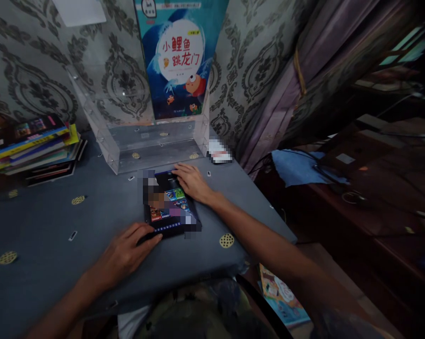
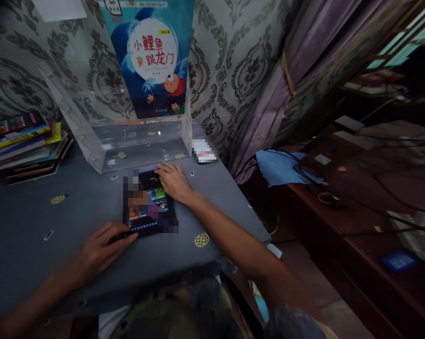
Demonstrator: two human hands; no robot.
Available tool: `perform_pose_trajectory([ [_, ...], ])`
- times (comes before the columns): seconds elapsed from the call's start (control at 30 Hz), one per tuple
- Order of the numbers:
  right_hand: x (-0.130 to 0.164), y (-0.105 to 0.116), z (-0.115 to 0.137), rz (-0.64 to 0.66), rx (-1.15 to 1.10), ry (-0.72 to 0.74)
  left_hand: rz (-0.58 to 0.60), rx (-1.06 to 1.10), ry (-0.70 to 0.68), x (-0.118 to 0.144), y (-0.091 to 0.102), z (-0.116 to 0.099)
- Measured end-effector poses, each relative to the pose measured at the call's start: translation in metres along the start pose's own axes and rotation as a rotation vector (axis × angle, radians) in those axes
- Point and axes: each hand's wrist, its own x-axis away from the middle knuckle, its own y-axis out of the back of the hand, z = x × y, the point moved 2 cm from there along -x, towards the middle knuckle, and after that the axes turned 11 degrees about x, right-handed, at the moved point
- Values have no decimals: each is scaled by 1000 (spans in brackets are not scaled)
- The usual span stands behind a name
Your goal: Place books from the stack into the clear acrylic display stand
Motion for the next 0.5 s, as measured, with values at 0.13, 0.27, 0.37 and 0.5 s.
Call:
perform_pose_trajectory([
  [0.13, 20, 9, 80, -39, -98, 137, -17, -11, -2, 4, -4, -2],
  [0.27, 44, 5, 152, 22, -295, 314, -112, -75, -15, 17, -8, 3],
  [0.37, 52, 0, 159, 61, -343, 223, -94, -75, -14, 18, -7, 3],
  [0.5, 58, 1, 139, 65, -361, 143, -80, -55, -48, 5, 1, -3],
])
